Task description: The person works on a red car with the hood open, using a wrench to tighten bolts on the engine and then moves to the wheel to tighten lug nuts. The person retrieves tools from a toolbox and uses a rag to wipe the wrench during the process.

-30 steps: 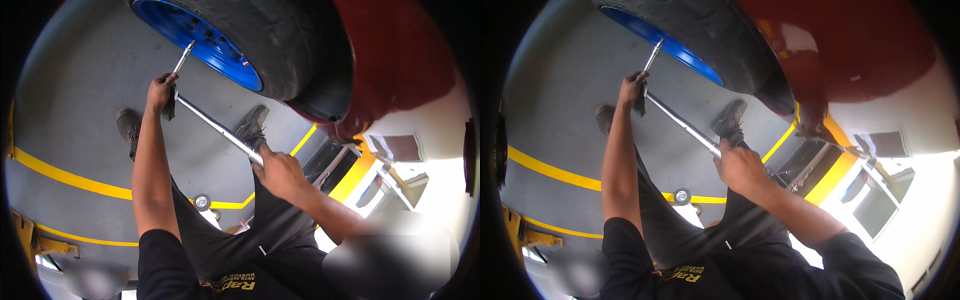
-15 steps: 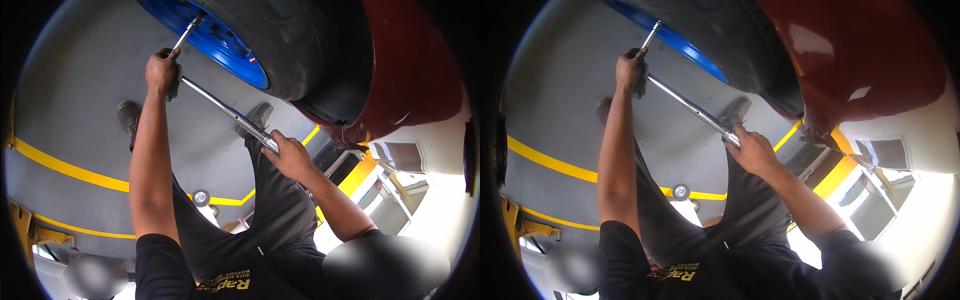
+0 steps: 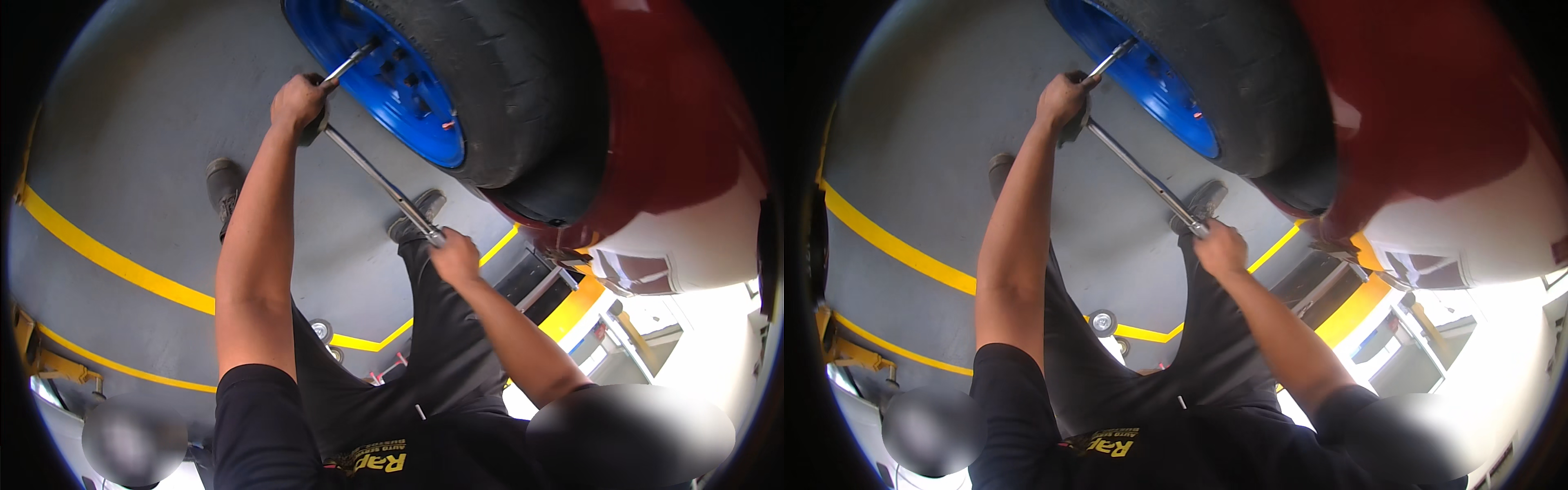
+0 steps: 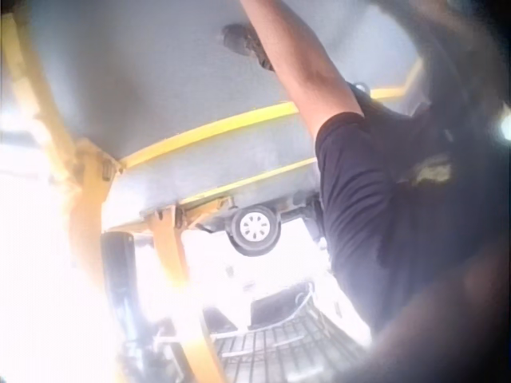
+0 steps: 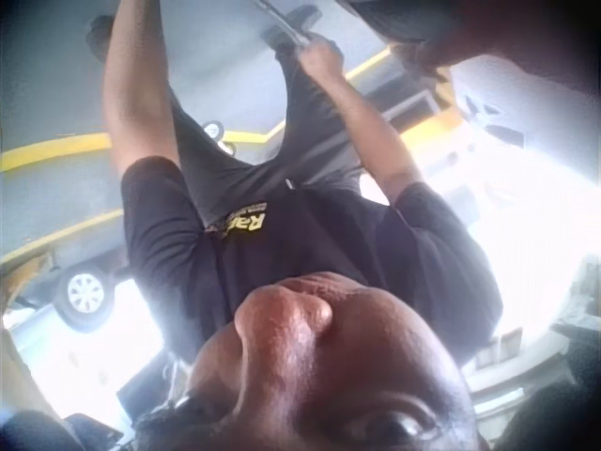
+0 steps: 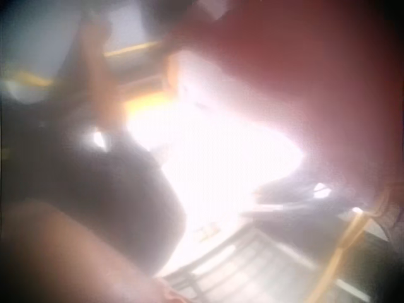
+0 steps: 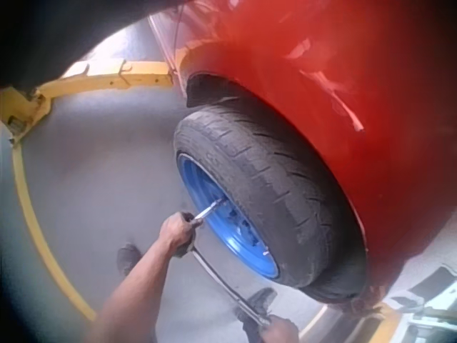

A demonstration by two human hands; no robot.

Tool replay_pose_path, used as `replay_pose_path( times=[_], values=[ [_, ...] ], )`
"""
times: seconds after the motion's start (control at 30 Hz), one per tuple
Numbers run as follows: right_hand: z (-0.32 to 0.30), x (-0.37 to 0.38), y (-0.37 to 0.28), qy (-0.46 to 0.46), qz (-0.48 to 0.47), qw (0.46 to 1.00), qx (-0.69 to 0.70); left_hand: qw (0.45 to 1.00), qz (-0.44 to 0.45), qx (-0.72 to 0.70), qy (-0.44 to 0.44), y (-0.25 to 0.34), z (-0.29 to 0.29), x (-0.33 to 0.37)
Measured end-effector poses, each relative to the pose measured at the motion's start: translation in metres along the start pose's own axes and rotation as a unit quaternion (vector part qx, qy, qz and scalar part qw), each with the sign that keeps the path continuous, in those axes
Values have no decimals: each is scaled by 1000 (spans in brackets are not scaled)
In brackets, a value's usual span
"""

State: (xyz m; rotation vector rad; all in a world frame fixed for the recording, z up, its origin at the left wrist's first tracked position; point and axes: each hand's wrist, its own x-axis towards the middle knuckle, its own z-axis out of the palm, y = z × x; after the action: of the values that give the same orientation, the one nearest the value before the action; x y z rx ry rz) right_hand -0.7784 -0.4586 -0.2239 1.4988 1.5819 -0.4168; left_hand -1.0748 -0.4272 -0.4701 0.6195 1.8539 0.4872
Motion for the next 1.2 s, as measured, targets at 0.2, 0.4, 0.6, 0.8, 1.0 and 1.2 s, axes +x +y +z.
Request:
replay_pose_path(
  times=[0.2,0.4,0.6,0.8,1.0,1.2],
  values=[
    [42,30,22,4,12,1000,1,989,24,127,-66,0,-2,-1],
    [47,31,23,-1,-2,1000,10,985,-21,147,-94,4,2,-2],
    [25,22,17,-3,-32,999,37,995,0,85,-42,0,7,-9],
    [-72,-56,-21,-136,-87,985,68,996,22,-55,-65,-22,-1,1],
    [-88,-88,-24,-195,-182,964,-6,990,-48,-90,-101,-107,-2,-61],
    [-130,-168,-11,-215,-387,877,-184,959,-85,-235,129,-203,-9,-334]
  ],
)
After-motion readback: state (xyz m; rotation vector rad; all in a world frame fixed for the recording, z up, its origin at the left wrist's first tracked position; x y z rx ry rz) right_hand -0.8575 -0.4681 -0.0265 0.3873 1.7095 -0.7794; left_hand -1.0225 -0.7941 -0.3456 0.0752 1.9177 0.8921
